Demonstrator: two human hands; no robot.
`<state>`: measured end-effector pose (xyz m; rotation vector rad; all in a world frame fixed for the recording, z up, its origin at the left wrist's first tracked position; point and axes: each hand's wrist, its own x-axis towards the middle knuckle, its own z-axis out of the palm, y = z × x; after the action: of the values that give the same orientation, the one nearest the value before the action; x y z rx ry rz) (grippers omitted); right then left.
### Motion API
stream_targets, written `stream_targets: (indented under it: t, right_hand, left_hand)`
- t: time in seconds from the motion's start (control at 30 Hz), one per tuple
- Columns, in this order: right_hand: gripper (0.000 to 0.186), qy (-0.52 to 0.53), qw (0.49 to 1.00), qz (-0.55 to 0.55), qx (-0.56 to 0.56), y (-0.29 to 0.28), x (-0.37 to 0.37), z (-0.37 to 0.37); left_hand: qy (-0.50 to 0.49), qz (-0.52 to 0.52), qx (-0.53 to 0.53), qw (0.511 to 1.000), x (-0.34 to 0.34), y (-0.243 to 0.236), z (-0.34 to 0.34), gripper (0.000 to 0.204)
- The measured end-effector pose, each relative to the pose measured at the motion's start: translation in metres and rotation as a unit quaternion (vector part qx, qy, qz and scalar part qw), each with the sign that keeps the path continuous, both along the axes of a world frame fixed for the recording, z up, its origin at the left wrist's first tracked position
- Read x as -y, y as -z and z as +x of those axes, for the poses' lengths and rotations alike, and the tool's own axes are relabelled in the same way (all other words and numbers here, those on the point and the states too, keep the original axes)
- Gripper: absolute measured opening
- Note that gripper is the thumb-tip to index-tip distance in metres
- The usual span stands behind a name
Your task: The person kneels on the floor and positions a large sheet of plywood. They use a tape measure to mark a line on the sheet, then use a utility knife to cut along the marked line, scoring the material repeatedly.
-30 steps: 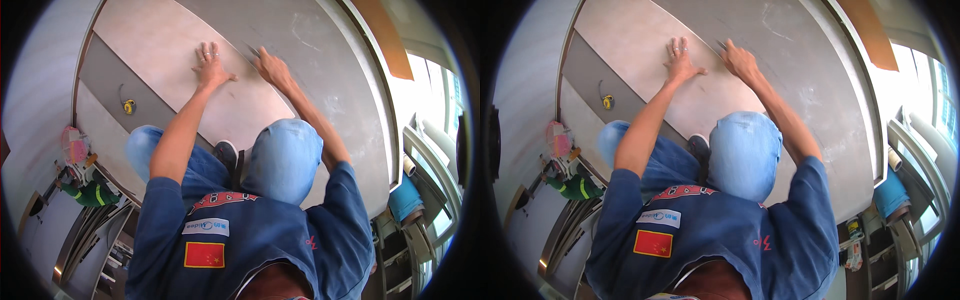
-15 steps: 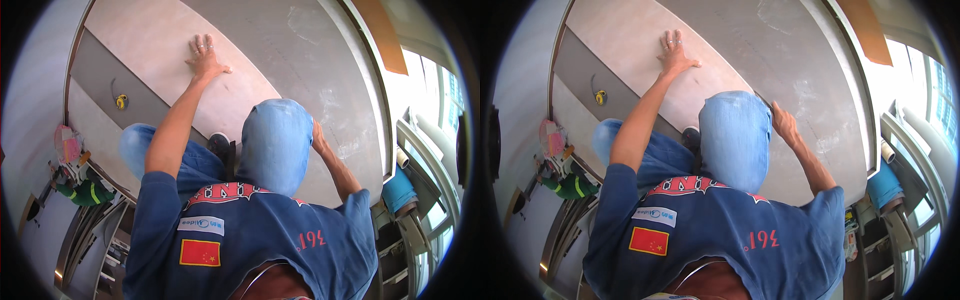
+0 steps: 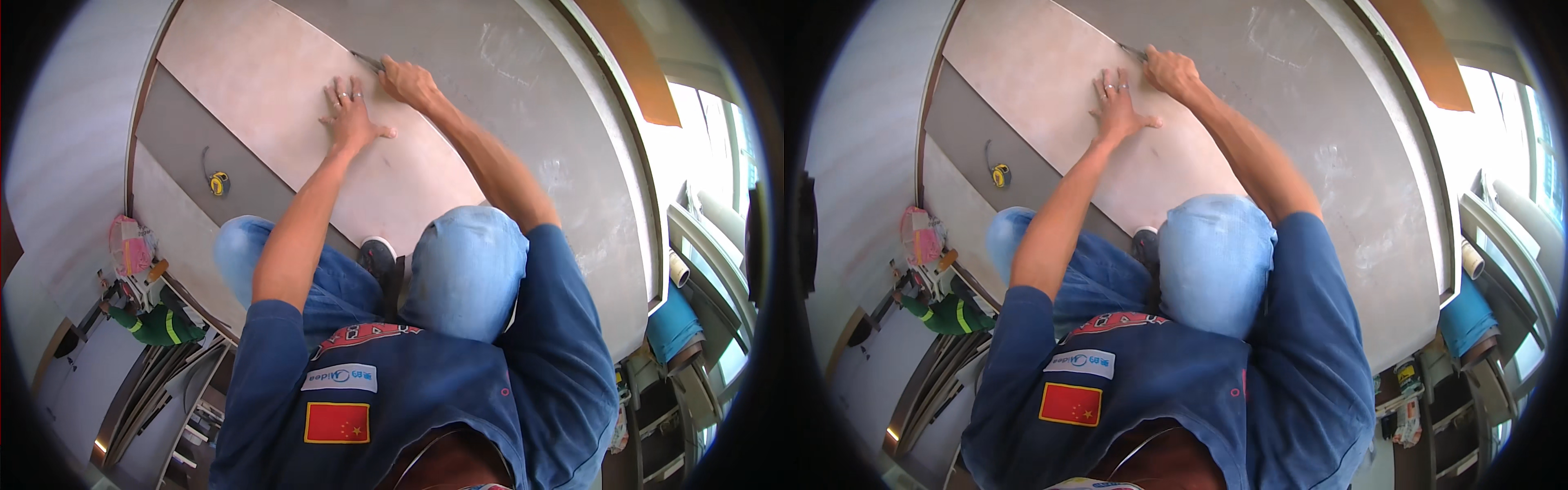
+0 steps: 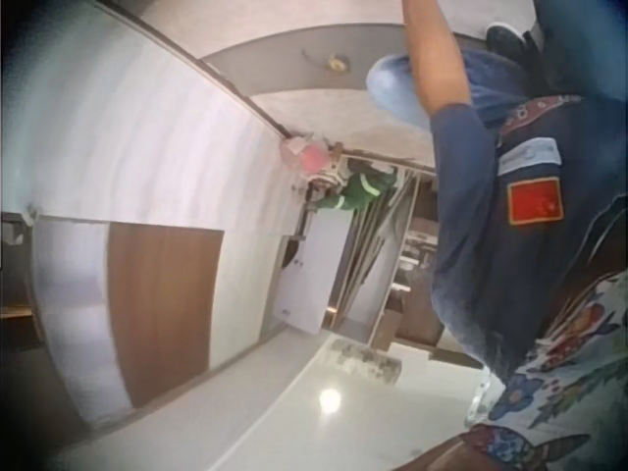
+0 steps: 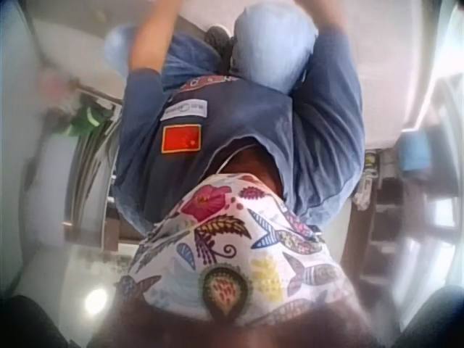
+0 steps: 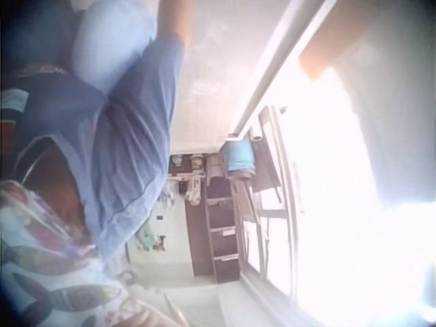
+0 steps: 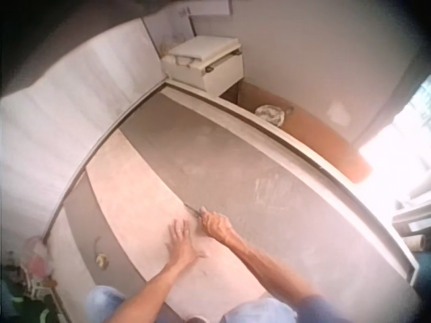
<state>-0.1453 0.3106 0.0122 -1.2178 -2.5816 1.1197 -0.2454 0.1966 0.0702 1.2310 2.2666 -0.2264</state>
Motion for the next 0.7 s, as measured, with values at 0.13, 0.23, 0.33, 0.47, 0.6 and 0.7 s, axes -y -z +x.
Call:
stream_targets:
  t: [0.13, 0.23, 0.33, 0.47, 0.6, 0.7]
  right_hand:
    - [0.024, -0.013, 0.997, -0.035, 0.063, 0.000, 0.018, 0.042]
    - [0.026, 0.001, 0.992, -0.086, 0.092, -0.034, 0.066, 0.146]
    - [0.027, 0.045, 0.988, -0.116, 0.097, -0.068, 0.129, 0.254]
    - [0.023, 0.139, 0.974, -0.179, 0.012, -0.064, 0.160, 0.310]
    - [0.023, 0.151, 0.972, -0.173, 0.048, -0.053, 0.154, 0.307]
    - [0.022, 0.223, 0.956, -0.188, 0.042, -0.062, 0.168, 0.293]
  left_hand:
    - [0.011, 0.005, -0.002, 1.000, 0.002, 0.007, -0.001, 0.141]
    - [0.011, 0.007, 0.007, 1.000, 0.002, 0.007, -0.002, 0.140]
    - [0.004, 0.004, 0.008, 1.000, 0.000, 0.003, -0.001, 0.139]
    - [0.000, 0.003, 0.014, 1.000, -0.001, -0.007, 0.002, 0.138]
    - [-0.001, -0.006, 0.016, 1.000, -0.003, -0.009, 0.002, 0.137]
    - [-0.005, -0.002, 0.021, 1.000, 0.001, -0.011, 0.001, 0.137]
